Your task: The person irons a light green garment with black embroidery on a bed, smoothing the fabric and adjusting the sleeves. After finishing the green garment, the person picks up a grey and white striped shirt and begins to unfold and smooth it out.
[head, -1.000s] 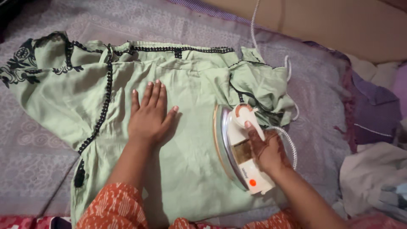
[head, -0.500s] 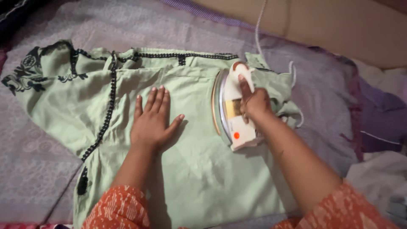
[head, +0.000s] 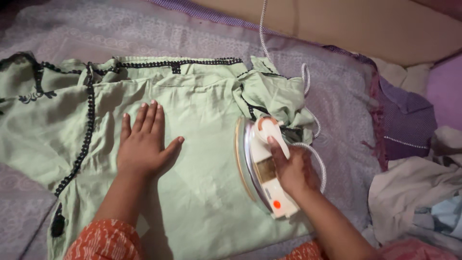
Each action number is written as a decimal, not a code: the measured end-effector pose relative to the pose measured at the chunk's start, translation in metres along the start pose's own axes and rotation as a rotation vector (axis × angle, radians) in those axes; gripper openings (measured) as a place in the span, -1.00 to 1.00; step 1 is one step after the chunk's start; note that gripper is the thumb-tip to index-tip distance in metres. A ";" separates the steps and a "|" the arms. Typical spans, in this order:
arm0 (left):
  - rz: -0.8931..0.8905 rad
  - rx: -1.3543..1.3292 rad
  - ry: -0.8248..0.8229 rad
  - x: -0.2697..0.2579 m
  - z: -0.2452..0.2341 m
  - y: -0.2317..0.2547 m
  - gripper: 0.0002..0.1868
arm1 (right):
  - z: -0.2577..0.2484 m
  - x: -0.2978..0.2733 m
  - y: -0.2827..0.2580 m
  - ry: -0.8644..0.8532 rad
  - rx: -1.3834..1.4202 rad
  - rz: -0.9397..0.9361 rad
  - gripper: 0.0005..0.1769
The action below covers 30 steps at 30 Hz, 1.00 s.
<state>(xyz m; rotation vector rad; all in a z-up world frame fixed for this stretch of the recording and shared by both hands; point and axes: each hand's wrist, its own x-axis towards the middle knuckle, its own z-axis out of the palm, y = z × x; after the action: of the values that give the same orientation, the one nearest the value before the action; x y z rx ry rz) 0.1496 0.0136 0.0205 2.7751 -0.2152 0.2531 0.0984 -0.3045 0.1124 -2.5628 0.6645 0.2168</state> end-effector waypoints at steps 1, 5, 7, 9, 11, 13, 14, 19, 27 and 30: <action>0.005 0.003 0.002 0.001 0.001 0.000 0.00 | 0.000 0.010 -0.007 -0.020 -0.029 0.033 -0.23; 0.008 -0.003 0.017 0.001 0.006 -0.003 0.01 | 0.015 0.055 -0.034 0.095 0.039 -0.160 -0.18; 0.015 -0.018 0.077 0.000 0.008 -0.002 0.00 | 0.025 0.074 -0.053 0.111 0.017 -0.093 -0.13; 0.031 -0.022 0.189 -0.004 0.006 0.003 -0.02 | 0.026 0.077 -0.058 0.096 -0.003 -0.190 -0.11; 0.064 0.137 0.193 -0.013 0.002 0.012 -0.25 | 0.022 0.068 -0.047 0.056 -0.005 -0.215 -0.11; 0.066 0.207 0.167 -0.020 -0.001 0.025 -0.39 | 0.014 0.057 -0.032 -0.008 0.002 -0.195 -0.14; 0.041 0.211 0.143 -0.028 -0.002 0.035 -0.41 | 0.010 0.049 -0.023 -0.026 -0.045 -0.163 -0.14; 0.195 0.008 0.183 -0.056 0.006 0.078 -0.33 | -0.022 0.011 0.039 -0.078 0.000 -0.320 -0.26; 0.135 -0.195 -0.046 -0.068 0.009 0.109 -0.20 | -0.050 -0.009 0.070 -0.217 -0.152 -0.117 -0.29; 0.202 -0.204 0.027 -0.069 0.008 0.105 -0.16 | -0.053 0.002 0.096 -0.172 -0.152 -0.209 -0.29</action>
<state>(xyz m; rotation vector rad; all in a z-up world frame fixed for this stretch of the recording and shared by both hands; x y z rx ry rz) 0.0647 -0.0782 0.0334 2.5474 -0.4879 0.3009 0.0542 -0.4047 0.1183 -2.6950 0.3252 0.4258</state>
